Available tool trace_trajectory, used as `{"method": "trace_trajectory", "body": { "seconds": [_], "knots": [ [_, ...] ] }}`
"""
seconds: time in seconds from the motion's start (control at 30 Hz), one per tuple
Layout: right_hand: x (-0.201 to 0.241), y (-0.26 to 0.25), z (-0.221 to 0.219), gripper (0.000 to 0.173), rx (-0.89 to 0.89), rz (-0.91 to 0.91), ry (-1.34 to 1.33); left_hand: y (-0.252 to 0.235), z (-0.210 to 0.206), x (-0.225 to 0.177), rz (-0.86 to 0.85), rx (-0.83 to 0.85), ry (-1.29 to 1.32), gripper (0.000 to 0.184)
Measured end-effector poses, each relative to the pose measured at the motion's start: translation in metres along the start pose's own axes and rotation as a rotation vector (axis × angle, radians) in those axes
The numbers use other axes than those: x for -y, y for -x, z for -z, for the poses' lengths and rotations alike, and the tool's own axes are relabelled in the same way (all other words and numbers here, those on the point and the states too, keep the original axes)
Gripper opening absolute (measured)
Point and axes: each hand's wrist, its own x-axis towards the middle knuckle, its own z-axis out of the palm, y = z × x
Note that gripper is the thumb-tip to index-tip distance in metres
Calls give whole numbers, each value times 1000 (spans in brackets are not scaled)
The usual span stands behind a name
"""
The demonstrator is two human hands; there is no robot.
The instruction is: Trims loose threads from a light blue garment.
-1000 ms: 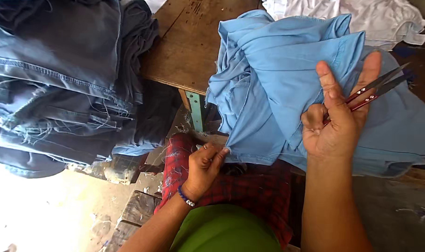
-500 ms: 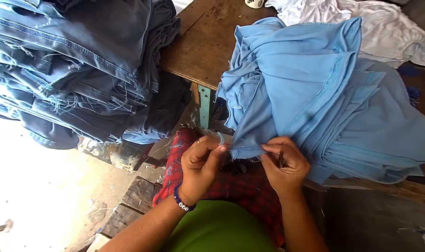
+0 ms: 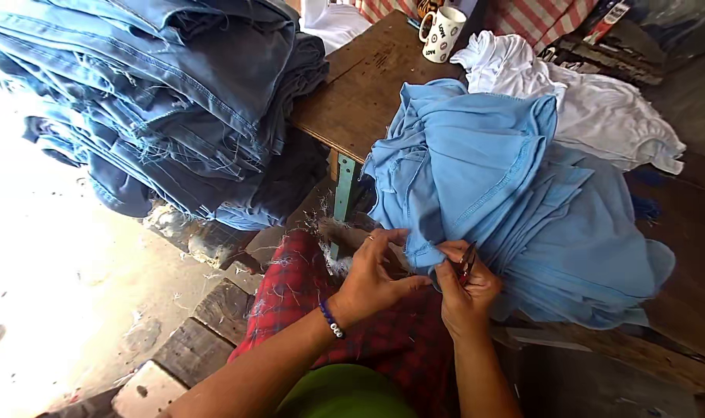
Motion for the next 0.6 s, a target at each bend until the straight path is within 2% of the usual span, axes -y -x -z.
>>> {"method": "trace_trajectory", "body": {
  "seconds": [0.1, 0.13, 0.17, 0.23, 0.37, 0.43, 0.53, 0.6],
  "knots": [
    [4, 0, -1, 10, -29, -25, -30, -5, -8, 10, -117, -145, -166, 28],
    [5, 0, -1, 10, -44, -23, -36, -6, -5, 10, -140, -205, -184, 19],
    [6, 2, -2, 9, -59, -18, -40, -7, -1, 8, -139, -248, -185, 18],
    [7, 7, -4, 9, -65, -2, -8, -6, 4, -3, -46, -288, -91, 24],
    [6, 18, -16, 8, -66, 33, 86, -4, 6, -26, 141, -239, 342, 28],
    [4, 21, -19, 9, -75, 47, 112, -4, 9, -24, 130, -208, 474, 29],
    [3, 25, -25, 11, -100, 71, 149, -1, 16, -16, 23, -83, 539, 61],
    [2, 28, -27, 11, -112, 78, 176, 2, 16, -16, -45, -51, 528, 65]
  ]
}}
